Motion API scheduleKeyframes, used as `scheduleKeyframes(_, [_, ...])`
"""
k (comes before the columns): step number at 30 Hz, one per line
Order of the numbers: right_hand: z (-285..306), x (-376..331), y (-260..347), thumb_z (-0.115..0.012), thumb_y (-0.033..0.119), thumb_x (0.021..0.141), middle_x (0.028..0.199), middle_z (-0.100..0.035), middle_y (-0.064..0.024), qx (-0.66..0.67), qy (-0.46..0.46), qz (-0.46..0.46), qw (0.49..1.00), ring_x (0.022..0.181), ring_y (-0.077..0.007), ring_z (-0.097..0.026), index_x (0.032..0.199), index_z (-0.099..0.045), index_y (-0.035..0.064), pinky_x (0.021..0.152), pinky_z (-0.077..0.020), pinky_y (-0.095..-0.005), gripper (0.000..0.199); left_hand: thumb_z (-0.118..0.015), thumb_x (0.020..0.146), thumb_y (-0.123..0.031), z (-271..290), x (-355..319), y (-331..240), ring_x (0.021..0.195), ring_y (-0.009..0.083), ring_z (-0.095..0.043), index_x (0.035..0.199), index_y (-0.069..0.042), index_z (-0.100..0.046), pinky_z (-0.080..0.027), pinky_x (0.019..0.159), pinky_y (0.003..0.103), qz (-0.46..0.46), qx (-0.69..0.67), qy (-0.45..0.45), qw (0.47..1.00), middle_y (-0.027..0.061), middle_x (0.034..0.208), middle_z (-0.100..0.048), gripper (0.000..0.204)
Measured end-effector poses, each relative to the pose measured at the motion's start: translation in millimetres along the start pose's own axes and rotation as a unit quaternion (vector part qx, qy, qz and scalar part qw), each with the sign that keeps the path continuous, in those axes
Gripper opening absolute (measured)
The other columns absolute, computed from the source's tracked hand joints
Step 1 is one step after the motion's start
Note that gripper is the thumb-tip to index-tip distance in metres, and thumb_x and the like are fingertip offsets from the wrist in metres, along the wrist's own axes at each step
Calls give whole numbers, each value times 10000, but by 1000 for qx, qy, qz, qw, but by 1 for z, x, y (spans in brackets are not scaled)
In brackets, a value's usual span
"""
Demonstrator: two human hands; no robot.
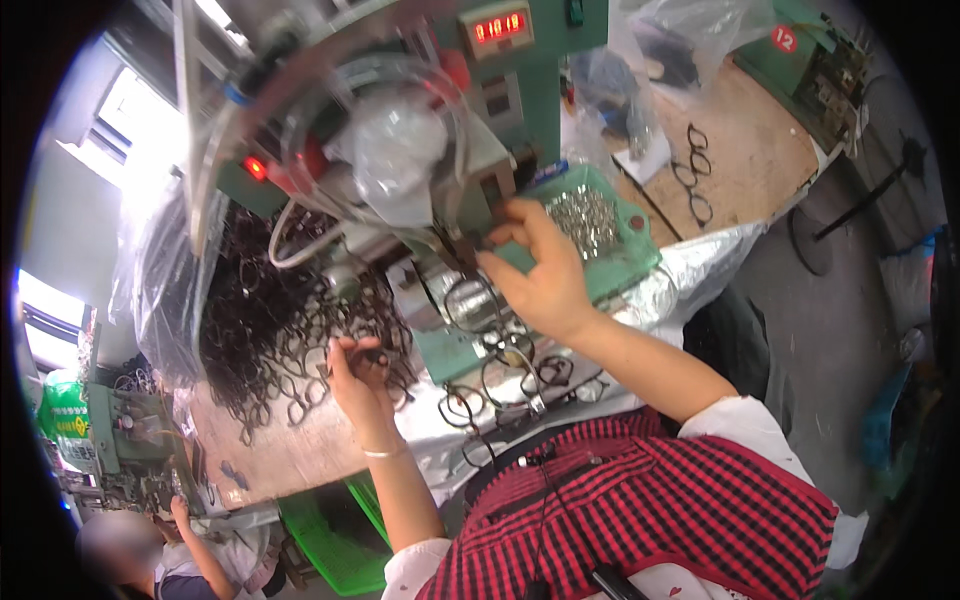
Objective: The person assembles eyeglasses by inserting small metal components into eyeglass frames using a green press machine. They repeatedly pick up frames, place them under the press, and add metal parts before pressing them together.
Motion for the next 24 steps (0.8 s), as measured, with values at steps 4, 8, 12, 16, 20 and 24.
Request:
scheduleKeyframes(4, [-3,-1,-2,-742,52,823,907,-728,-109,3,3,-9,1000,889,-273,-717,1276,-534,15,841,-522,-345,500,-465,1108,-333,-22,-11,-5,774,149,-648,1027,-101,-599,-533,678,274,-45,7,14,999,119,972,-730,280])
scheduleKeyframes(8, [-4,5,10,-742,55,827,903,-730,-106,21,23,26,999,903,-271,-714,1289,-531,13,865,-516,-343,509,-363,1131,-360,-124,-51,-103,758,169,-645,1074,-43,-541,-564,711,248,-330,78,144,930,170,988,-707,368])
scheduleKeyframes(12, [-9,0,19,-730,48,834,947,-733,-115,64,12,-2,998,957,-262,-712,1332,-521,14,905,-509,-351,541,-345,1129,-272,-172,-46,-132,788,204,-686,1015,-10,-492,-547,702,248,-443,227,102,861,220,927,-708,322])
scheduleKeyframes(16, [-1,-2,36,-709,60,845,1057,-727,-142,41,66,-33,996,1044,-267,-699,1367,-538,24,950,-510,-370,550,-377,1099,-245,-175,-63,-126,730,229,-668,982,-17,-487,-530,732,266,-345,154,166,911,214,834,-701,279])
scheduleKeyframes(20, [41,14,1,-698,129,825,1132,-717,-148,-252,70,72,962,1144,-337,-646,1048,-746,52,1009,-500,-440,240,-419,1075,-266,-173,-95,-61,686,288,-668,941,-27,-510,-562,669,324,112,121,341,925,241,783,-681,289])
scheduleKeyframes(24, [93,5,-85,-783,162,764,1303,-621,-219,-464,19,44,885,1247,-399,-563,1012,-767,97,1049,-456,-478,257,-437,1077,-278,-176,-92,-14,609,316,-675,937,-41,-520,-572,593,360,341,-10,350,872,263,811,-695,288])
Point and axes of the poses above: each hand's wrist, its own x-axis towards the middle knuckle, its own z-axis out of the back of the hand, y = z × x, the point moved 4 cm from there along x, towards the middle knuckle
